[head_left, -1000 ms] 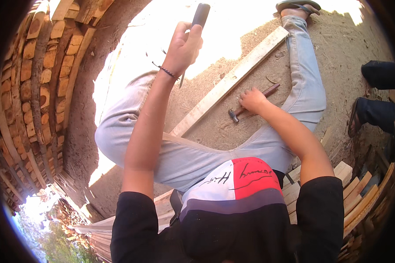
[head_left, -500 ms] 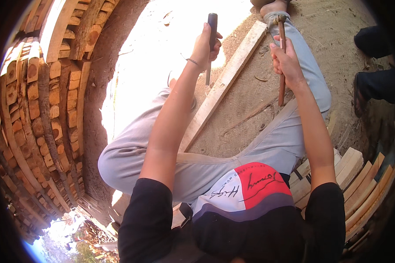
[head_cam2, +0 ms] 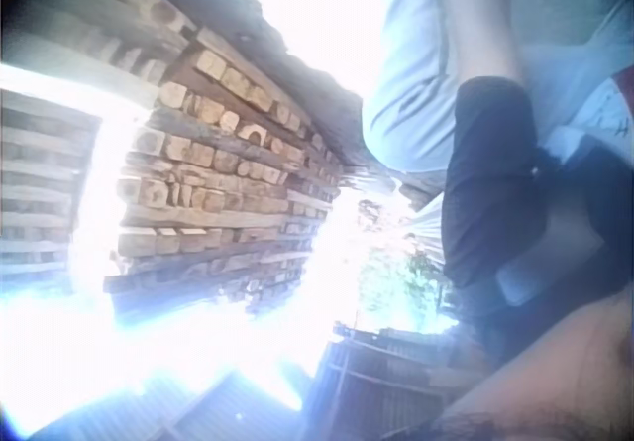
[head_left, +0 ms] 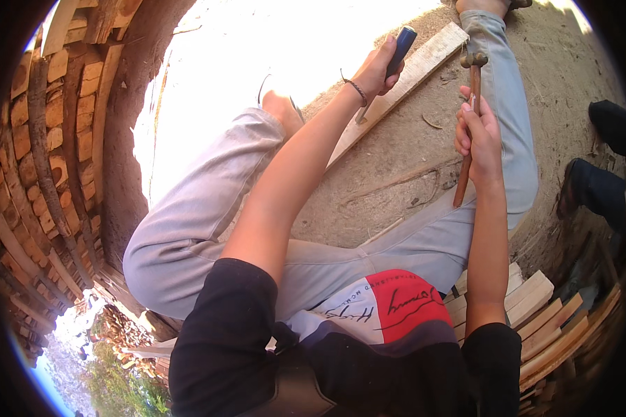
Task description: The person carves a piece of wood using a hammer and a chisel while sitting on the ground.
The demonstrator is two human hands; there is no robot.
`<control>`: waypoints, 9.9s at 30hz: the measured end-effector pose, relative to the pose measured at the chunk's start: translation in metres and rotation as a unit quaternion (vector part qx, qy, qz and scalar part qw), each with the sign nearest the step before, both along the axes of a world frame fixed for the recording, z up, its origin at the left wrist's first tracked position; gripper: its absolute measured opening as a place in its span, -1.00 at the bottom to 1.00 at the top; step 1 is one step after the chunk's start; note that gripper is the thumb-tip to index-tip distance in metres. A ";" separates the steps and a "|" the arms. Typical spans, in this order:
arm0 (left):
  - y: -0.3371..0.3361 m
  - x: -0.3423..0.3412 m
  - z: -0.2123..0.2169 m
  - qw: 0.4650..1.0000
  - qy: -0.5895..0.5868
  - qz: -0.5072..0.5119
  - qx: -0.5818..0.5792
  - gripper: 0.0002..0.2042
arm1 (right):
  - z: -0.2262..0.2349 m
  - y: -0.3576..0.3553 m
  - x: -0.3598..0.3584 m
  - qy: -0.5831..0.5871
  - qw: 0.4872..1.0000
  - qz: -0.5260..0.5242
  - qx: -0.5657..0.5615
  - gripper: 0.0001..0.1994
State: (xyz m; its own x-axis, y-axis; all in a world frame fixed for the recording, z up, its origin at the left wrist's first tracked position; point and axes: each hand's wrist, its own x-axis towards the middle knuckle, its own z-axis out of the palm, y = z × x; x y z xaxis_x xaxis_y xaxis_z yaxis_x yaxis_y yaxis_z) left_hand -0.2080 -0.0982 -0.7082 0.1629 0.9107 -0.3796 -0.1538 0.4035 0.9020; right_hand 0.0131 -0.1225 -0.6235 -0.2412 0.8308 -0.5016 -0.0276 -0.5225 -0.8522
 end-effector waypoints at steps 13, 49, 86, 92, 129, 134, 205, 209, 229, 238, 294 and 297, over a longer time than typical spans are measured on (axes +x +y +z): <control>0.007 0.010 -0.004 0.999 0.024 -0.006 0.019 -0.35 | 0.013 -0.001 -0.001 -0.005 1.000 0.007 0.006 -0.64; 0.019 0.026 -0.025 0.978 0.103 -0.176 -0.037 -0.40 | 0.031 0.086 0.035 -0.293 0.928 0.225 0.057 -0.57; 0.002 -0.010 -0.005 0.993 -0.073 0.092 0.013 -0.42 | 0.031 0.041 0.064 -0.212 0.972 0.068 0.073 -0.56; -0.039 -0.052 0.035 0.876 -0.152 0.454 0.060 -0.42 | 0.050 -0.005 0.037 -0.112 0.989 0.027 0.089 -0.57; -0.043 -0.063 -0.033 0.694 -0.233 0.641 -0.230 -0.86 | 0.033 0.038 -0.074 -0.258 0.923 0.276 0.071 -0.54; -0.046 -0.058 -0.036 0.693 -0.222 0.643 -0.239 -0.80 | 0.042 0.037 -0.088 -0.244 0.928 0.272 0.077 -0.54; -0.037 -0.035 -0.049 0.799 -0.038 0.595 -0.081 -0.51 | 0.064 0.120 -0.287 -0.420 0.377 0.613 0.553 -0.83; -0.038 -0.036 -0.052 0.794 -0.056 0.599 -0.084 -0.54 | 0.075 0.100 -0.289 -0.463 0.360 0.595 0.550 -0.84; -0.037 -0.039 -0.120 0.803 0.248 0.448 -0.305 -0.31 | 0.034 0.107 -0.311 -0.422 0.330 0.625 0.568 -0.84; -0.033 -0.046 -0.104 0.801 0.339 0.362 -0.335 -0.22 | 0.031 0.109 -0.307 -0.415 0.345 0.628 0.560 -0.83; -0.005 0.019 -0.031 0.995 0.043 -0.040 0.080 -0.38 | 0.075 -0.045 -0.010 -0.192 0.977 0.082 0.041 -0.52; -0.006 0.014 -0.016 0.996 -0.001 -0.081 0.042 -0.37 | 0.079 -0.031 -0.002 -0.235 0.965 0.101 0.061 -0.54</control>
State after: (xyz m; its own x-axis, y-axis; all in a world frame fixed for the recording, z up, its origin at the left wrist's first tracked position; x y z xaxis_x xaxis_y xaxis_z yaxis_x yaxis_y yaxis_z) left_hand -0.1942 -0.1037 -0.7242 0.3113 0.9007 -0.3030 -0.0934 0.3463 0.9334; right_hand 0.0108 -0.1538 -0.5447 -0.1741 0.8505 -0.4964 0.4688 -0.3717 -0.8013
